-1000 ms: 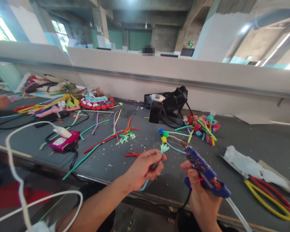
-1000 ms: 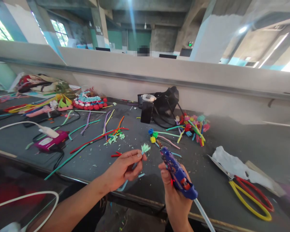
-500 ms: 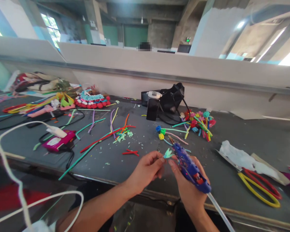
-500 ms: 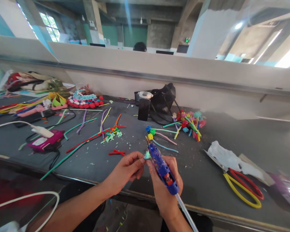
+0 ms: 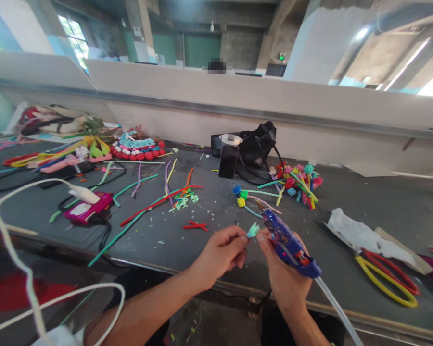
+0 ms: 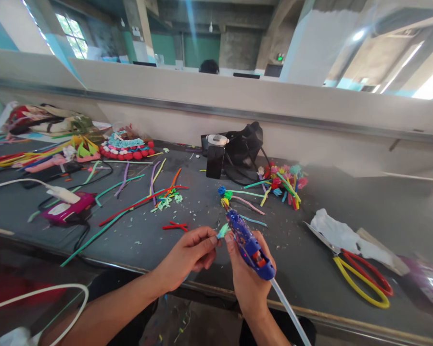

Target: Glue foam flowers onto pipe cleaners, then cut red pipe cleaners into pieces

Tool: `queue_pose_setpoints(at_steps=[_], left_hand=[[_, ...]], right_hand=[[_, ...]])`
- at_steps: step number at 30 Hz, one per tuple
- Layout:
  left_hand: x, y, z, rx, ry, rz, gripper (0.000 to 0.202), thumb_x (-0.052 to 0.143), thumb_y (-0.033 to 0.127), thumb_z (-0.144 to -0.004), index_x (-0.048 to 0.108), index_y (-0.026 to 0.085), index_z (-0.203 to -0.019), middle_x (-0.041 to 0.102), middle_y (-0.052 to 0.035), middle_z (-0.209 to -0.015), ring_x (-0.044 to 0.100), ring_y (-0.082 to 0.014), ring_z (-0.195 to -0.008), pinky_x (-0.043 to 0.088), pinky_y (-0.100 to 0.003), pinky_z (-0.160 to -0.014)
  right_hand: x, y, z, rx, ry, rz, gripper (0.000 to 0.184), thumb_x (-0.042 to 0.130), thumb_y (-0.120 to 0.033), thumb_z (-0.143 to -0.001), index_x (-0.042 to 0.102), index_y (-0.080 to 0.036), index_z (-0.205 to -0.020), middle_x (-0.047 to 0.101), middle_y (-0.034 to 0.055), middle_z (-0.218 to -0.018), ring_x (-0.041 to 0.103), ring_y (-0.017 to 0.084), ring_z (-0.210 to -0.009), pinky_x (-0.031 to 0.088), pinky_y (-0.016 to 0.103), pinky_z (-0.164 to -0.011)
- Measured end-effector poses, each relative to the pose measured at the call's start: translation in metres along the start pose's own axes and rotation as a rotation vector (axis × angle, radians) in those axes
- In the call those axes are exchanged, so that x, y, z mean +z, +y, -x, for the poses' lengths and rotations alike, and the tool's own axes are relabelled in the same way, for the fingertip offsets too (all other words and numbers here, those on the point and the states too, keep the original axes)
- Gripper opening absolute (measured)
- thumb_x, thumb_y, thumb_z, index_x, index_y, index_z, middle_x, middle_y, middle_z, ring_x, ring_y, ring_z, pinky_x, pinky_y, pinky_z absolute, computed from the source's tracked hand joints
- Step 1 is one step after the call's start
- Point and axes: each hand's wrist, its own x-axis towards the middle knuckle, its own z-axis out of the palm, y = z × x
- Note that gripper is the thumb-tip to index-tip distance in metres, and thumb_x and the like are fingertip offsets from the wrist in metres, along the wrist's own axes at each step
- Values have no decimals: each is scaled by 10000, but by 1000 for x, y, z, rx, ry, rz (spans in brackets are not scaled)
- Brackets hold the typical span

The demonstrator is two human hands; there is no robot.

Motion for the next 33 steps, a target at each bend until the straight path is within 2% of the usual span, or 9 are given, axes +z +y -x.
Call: queue_pose_setpoints(at_steps=[7,18,24,29,33], left_hand=[[1,2,1,-11,6,16,276,570,441,-857,510,178,-797,494,58,-490,273,-49,-401,144,-201,-391],[0,0,0,-7,-9,-1,260,559,423,-880,517,178,-802,495,59,-497,273,-50,-399,147,-209,-388],[0,0,0,-5,-7,33,279,587,435,-866,525,172,-796,493,57,-501,276,-43,-401,141,-193,-384],[-4,2,-2,-35,18,150,319,679,447,-798,574,147,-807,523,42,-650,314,-15,-409,158,-178,-378],[-13,6,-4,-73,20,190,288,663,421,-811,621,138,-845,514,42,-591,291,-19,-374,132,-187,-357]], right_hand=[[1,0,0,-11,9,31,212,749,-366,-765,679,-172,-814,656,2,-724,576,142,-616,461,260,-559],[1,2,1,-23,13,39,226,741,-374,-772,662,-176,-845,677,11,-788,596,148,-658,455,261,-588],[2,4,2,-55,28,84,251,751,-402,-758,636,-181,-785,649,-14,-709,566,132,-594,447,259,-586],[-5,0,-1,-85,49,49,290,752,-445,-749,682,-178,-838,689,20,-791,617,162,-676,480,279,-656],[-13,0,-2,-36,40,38,281,764,-449,-728,686,-189,-798,672,-5,-702,591,146,-607,472,253,-590]])
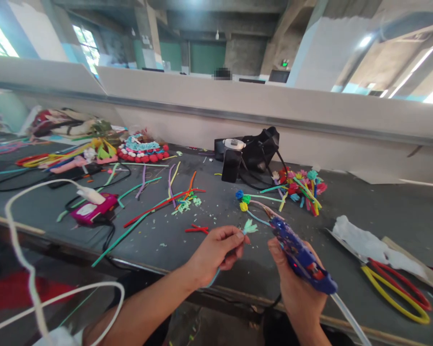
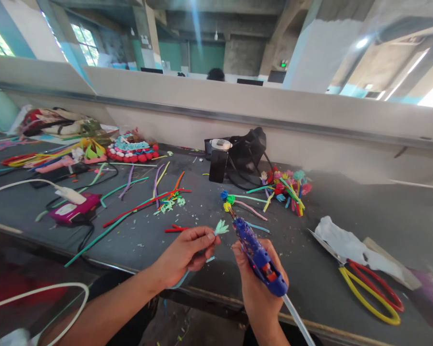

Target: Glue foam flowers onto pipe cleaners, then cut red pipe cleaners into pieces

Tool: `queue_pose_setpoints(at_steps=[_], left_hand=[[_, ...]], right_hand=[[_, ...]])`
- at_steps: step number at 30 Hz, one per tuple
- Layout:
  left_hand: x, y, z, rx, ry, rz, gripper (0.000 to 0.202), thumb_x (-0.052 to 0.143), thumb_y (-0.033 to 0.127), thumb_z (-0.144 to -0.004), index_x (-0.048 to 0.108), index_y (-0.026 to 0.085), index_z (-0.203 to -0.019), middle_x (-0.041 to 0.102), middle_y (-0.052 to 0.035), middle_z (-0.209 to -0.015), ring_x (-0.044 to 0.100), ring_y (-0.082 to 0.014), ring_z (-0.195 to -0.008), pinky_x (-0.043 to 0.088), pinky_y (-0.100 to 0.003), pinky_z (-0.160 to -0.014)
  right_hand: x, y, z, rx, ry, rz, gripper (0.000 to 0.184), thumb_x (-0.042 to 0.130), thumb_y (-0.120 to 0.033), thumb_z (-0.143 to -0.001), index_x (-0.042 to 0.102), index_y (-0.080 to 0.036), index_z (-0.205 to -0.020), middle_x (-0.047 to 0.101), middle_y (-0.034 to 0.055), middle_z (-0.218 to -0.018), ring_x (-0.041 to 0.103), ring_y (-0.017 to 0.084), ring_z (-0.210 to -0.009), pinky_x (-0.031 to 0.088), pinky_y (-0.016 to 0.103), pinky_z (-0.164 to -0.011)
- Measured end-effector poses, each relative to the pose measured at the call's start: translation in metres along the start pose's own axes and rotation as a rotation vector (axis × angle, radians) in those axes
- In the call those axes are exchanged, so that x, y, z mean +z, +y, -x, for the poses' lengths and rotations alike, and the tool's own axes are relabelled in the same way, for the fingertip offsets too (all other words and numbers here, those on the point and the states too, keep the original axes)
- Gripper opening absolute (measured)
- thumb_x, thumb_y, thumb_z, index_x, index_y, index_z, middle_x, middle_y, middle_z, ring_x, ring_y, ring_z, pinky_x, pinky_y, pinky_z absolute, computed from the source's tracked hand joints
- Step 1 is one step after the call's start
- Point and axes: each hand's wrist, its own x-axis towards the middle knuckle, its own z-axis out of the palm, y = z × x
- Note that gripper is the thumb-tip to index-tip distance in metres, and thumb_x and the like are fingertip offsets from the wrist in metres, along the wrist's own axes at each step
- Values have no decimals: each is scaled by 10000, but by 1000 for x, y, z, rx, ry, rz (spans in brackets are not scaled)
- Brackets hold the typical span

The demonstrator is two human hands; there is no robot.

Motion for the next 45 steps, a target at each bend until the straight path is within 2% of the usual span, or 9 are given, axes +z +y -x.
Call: queue_pose_setpoints(at_steps=[5,7,10,14,19,25,31,37,45], left_hand=[[-8,6,-2,-6,20,20,247,634,377,-822,636,131,-845,476,53,-544,237,-17,-355,100,-200,-357],[-9,7,-3,-12,16,22,244,627,374,-821,637,131,-839,456,59,-538,225,-18,-360,97,-202,-364],[-7,4,-3,-15,17,-27,249,619,384,-820,636,136,-833,433,66,-510,221,-25,-364,91,-204,-368],[0,-1,-3,6,44,-123,272,621,413,-808,630,142,-820,423,70,-492,237,-34,-380,111,-192,-368],[5,-6,-1,21,77,-242,300,617,445,-806,622,145,-821,479,49,-518,315,-43,-420,167,-172,-382],[-3,3,-2,27,52,-92,272,608,420,-812,610,148,-824,477,54,-495,249,-35,-366,118,-190,-362],[-11,10,-3,43,89,-17,232,595,367,-803,612,137,-780,439,57,-464,230,-32,-354,102,-198,-360],[-11,10,-2,23,104,-26,246,586,382,-807,612,139,-788,432,58,-462,234,-33,-347,95,-201,-358],[-9,13,-1,44,105,-61,233,572,371,-817,596,144,-771,435,59,-453,234,-33,-343,102,-200,-354]], right_hand=[[-2,0,1,125,-114,-74,301,808,-445,-630,663,-190,-696,641,-20,-584,556,136,-493,471,245,-496],[0,-2,1,173,-93,-48,304,807,-448,-615,672,-185,-686,654,-7,-588,572,147,-497,480,252,-493],[3,-3,0,209,-29,-43,337,804,-463,-612,703,-175,-753,717,38,-697,643,186,-584,523,281,-550],[6,-2,1,162,-17,-72,332,797,-450,-649,709,-175,-814,741,60,-795,678,203,-670,546,305,-627],[7,0,3,97,-74,-17,293,773,-442,-705,694,-185,-821,716,27,-776,634,162,-639,504,262,-590],[4,0,4,159,-143,-61,294,787,-451,-675,650,-195,-723,610,-31,-586,528,130,-518,434,241,-513],[-1,5,7,129,-211,-112,336,791,-500,-653,642,-204,-712,585,-32,-610,491,132,-541,389,247,-521],[-4,17,4,77,-348,26,314,778,-490,-691,645,-205,-699,537,-36,-581,481,132,-547,359,239,-506],[-2,16,6,72,-289,51,363,765,-542,-681,643,-200,-664,498,-41,-557,435,118,-520,337,230,-476]])
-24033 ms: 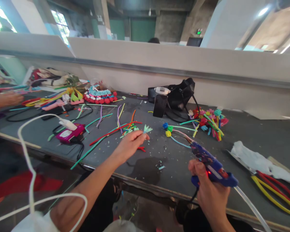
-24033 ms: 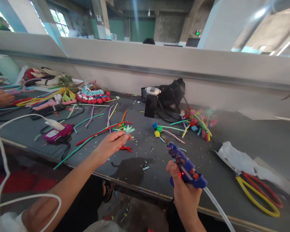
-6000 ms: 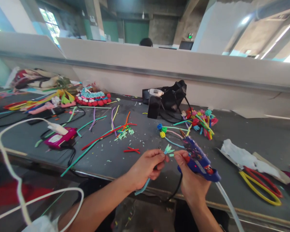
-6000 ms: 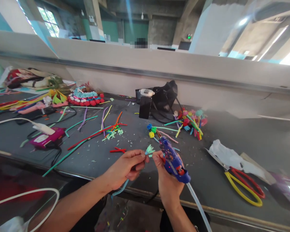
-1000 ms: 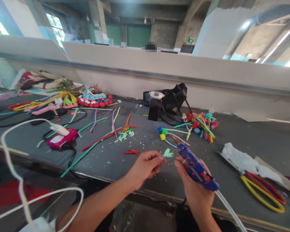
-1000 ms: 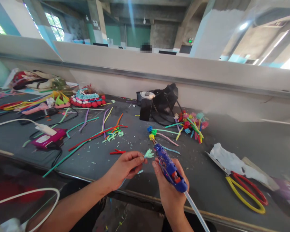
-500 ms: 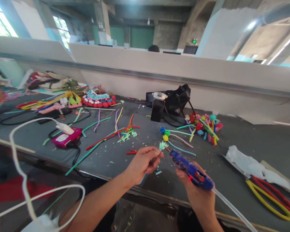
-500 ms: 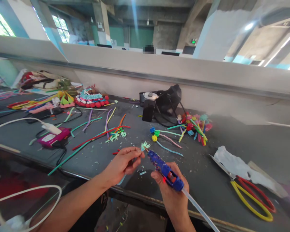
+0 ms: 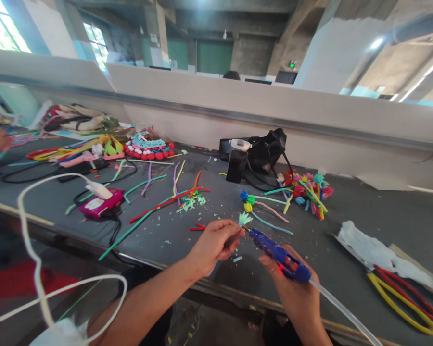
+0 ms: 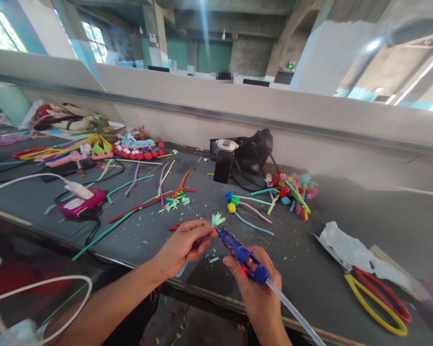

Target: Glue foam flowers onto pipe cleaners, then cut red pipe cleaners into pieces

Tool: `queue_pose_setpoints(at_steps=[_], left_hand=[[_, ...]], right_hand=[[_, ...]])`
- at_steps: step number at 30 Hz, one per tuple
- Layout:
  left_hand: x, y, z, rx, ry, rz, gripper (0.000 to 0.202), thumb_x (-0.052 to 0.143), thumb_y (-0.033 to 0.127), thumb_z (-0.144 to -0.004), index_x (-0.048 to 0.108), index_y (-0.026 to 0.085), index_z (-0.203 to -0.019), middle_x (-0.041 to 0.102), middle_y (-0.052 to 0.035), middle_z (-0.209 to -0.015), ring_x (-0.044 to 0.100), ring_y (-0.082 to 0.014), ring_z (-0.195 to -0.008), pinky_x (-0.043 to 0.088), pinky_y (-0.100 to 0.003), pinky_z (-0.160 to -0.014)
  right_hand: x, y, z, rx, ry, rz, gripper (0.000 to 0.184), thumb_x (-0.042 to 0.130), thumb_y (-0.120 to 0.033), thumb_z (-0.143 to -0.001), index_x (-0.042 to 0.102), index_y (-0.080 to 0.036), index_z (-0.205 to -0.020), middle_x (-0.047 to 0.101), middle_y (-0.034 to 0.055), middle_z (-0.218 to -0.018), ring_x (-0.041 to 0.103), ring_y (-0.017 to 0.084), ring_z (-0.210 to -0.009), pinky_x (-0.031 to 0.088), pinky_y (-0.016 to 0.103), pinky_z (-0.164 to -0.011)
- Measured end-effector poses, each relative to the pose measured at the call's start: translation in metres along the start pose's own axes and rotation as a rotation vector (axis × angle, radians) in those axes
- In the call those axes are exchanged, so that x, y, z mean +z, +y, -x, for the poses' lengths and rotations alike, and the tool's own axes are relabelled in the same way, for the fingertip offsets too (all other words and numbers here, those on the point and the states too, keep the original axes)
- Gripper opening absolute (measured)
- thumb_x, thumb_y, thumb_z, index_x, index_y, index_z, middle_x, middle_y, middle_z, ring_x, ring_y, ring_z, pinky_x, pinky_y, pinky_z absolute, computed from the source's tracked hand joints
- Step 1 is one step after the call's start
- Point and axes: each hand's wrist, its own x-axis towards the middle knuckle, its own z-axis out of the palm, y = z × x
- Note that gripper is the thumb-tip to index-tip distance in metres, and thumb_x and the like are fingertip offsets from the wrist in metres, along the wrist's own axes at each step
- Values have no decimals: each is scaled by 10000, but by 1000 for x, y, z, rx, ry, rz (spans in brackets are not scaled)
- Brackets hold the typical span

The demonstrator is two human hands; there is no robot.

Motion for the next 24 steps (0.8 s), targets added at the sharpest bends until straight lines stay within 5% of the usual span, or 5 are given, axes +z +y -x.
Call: queue_pose_setpoints(at_steps=[24], left_hand=[[0,-1,1,16,13,-20,243,575,390,-817,590,152,-767,432,68,-437,241,-37,-333,104,-207,-361]], right_hand=[[-1,16,-1,47,-29,-1,323,785,-484,-681,666,-187,-729,534,-39,-566,452,118,-519,388,231,-495]])
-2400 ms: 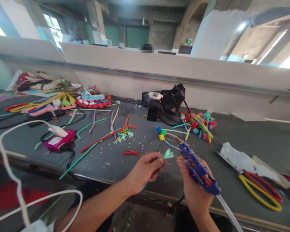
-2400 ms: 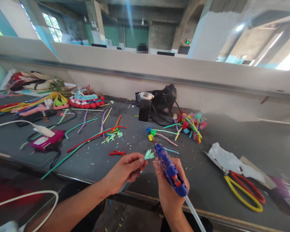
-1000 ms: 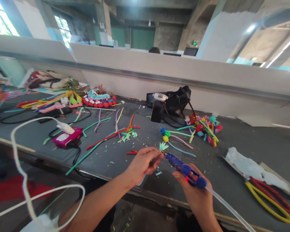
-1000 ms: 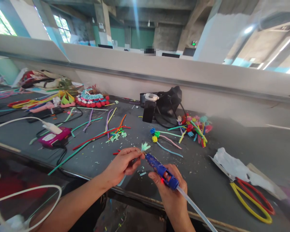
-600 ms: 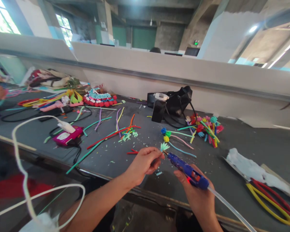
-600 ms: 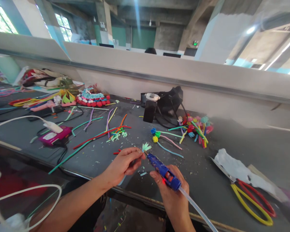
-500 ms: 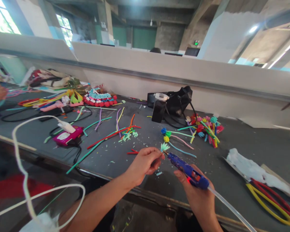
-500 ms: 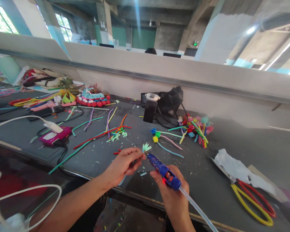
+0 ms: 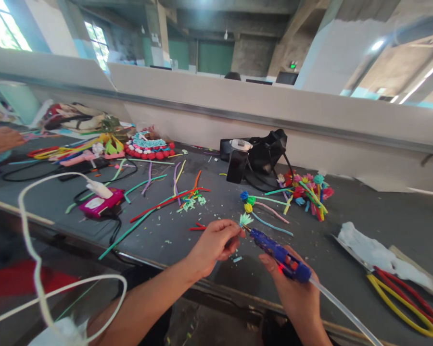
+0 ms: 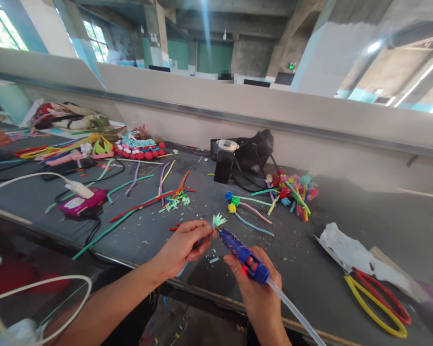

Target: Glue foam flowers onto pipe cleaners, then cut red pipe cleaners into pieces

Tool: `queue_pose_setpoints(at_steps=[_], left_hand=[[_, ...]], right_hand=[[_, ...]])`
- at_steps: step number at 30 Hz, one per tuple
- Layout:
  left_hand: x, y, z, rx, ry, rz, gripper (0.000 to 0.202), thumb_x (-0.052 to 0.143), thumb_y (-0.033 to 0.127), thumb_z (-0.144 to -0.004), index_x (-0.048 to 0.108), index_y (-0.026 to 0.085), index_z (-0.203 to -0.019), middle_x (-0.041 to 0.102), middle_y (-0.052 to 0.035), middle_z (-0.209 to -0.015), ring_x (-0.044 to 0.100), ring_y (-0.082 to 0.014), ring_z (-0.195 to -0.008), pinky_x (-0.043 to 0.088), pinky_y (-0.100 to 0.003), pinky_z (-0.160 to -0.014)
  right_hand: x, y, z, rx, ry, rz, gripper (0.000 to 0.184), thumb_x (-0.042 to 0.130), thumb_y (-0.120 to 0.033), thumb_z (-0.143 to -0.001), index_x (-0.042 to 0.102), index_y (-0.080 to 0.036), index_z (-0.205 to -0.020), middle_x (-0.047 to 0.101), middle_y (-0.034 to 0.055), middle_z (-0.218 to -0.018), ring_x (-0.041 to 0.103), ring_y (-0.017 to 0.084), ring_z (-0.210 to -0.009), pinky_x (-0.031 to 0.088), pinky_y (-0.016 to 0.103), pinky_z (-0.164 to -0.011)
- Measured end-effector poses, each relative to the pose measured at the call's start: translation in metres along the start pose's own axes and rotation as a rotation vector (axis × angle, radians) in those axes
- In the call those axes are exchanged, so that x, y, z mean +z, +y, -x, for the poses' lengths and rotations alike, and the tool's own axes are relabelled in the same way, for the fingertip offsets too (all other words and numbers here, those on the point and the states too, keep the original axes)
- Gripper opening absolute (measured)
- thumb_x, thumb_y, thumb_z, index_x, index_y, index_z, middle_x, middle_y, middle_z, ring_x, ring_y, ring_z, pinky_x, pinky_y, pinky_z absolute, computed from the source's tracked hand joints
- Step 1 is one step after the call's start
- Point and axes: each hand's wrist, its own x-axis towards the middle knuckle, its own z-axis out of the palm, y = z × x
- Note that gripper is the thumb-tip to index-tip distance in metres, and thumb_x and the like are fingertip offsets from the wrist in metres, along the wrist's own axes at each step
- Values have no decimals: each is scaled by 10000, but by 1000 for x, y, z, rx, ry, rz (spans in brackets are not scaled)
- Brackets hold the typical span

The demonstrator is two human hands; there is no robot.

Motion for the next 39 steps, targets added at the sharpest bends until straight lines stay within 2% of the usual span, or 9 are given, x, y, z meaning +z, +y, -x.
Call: queue_pose_setpoints(at_steps=[5,9,14,18,21,25,30,34,39], left_hand=[[-3,0,-1,16,-9,-9,241,560,388,-829,586,154,-777,422,71,-444,225,-38,-338,107,-211,-360],[-18,5,-8,61,43,-15,227,580,377,-823,592,153,-787,404,74,-484,231,-33,-361,117,-207,-377],[-62,22,-30,150,180,-133,257,606,417,-807,581,161,-808,353,87,-524,221,-28,-380,123,-211,-406],[-104,32,-47,149,414,-506,292,641,448,-748,574,171,-814,333,95,-537,249,-49,-424,174,-216,-440],[-128,30,-54,117,511,-629,228,663,362,-698,612,157,-784,379,87,-510,288,-65,-457,196,-224,-478],[-147,20,-61,82,558,-763,131,663,234,-634,658,148,-732,482,58,-517,398,-99,-520,238,-231,-524],[-157,12,-66,36,544,-899,144,657,164,-586,711,185,-717,474,61,-457,401,-117,-486,226,-250,-525],[-158,16,-67,59,526,-928,33,670,187,-601,689,191,-628,488,42,-479,428,-127,-537,230,-252,-548],[-141,22,-58,116,456,-836,132,658,293,-676,668,172,-727,500,33,-589,406,-116,-579,245,-239,-561]], right_hand=[[1,-9,0,-6,-22,2,322,785,-488,-669,659,-193,-687,509,-43,-550,446,116,-516,375,223,-474],[-1,-14,1,17,51,-80,346,777,-519,-656,678,-187,-669,552,-20,-528,451,126,-476,384,241,-449],[-6,-10,4,8,136,-315,356,719,-521,-748,725,-165,-768,694,67,-760,557,167,-632,446,278,-580],[-5,-10,3,46,116,-538,307,712,-469,-790,691,-164,-758,684,74,-803,543,157,-648,431,282,-591],[-5,-13,2,57,84,-604,308,703,-466,-806,683,-162,-760,673,69,-787,520,141,-619,413,274,-568],[-7,-14,2,78,85,-612,315,713,-468,-801,698,-155,-774,672,69,-790,522,131,-606,403,269,-559],[-7,-16,2,80,72,-665,338,698,-489,-809,688,-156,-751,658,57,-778,508,116,-593,391,254,-542],[-6,-18,1,116,72,-670,356,701,-505,-801,677,-155,-744,651,53,-774,516,110,-590,393,249,-539],[-2,-23,0,119,83,-687,347,730,-492,-771,661,-156,-719,651,47,-751,516,105,-577,401,249,-534]])
